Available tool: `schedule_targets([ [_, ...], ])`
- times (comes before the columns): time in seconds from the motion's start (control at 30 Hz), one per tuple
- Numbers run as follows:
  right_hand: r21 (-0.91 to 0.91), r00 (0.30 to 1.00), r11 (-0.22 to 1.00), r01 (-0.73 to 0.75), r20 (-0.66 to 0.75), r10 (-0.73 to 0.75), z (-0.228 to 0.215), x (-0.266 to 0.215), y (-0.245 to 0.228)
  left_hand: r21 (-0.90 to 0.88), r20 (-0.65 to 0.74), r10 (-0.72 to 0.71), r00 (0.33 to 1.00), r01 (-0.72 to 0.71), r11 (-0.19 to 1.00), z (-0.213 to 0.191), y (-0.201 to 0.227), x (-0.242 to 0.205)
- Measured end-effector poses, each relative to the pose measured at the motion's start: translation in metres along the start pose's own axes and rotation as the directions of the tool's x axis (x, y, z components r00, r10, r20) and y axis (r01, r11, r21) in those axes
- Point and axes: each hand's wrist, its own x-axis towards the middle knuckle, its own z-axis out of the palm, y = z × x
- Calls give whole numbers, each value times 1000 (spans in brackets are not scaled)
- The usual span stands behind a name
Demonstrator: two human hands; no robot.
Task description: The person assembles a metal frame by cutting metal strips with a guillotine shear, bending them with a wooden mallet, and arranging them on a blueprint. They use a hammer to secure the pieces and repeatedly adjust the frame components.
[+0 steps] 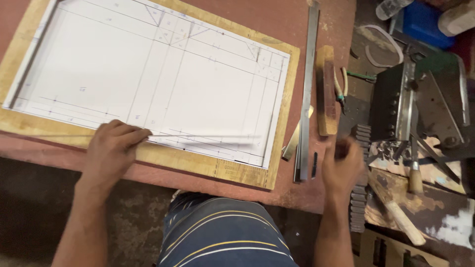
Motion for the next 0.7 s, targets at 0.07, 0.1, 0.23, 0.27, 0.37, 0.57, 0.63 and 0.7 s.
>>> schedule_targets([
  [0.07, 26, 977, 979, 203, -76, -200, 11, 37, -1, 28, 48, 23, 999, -25, 999, 0, -7, -2],
  [0.1, -30, 962, 965, 260, -78, -262, 20, 59, -1, 43, 69, 38, 997, -41, 998, 0, -9, -1],
  [0.23, -145, 992, 985, 96, 97, -82, 63, 121, 5, 40, 100, 81, 992, -85, 996, 3, -7, 6],
  [0.27, -140, 986, 990, -4, 166, 28, 71, 128, 8, 38, 91, 104, 990, -108, 993, 6, -5, 8],
  [0.37, -183, 985, 978, 103, 155, -75, 94, 142, 7, 68, 78, 166, 983, -172, 983, 13, -1, 14],
  [0.57, 157, 934, 971, -182, 337, 121, 79, 152, 12, 92, 77, 155, 985, -161, 983, 19, 5, 10],
  [0.63, 493, 917, 816, -302, 385, 106, 62, 149, 1, 96, 63, 152, 986, -157, 983, 17, 6, 11],
  [0.7, 766, 951, 588, -260, 308, 18, 37, 129, -12, 110, 60, 165, 984, -171, 979, 16, 6, 13],
])
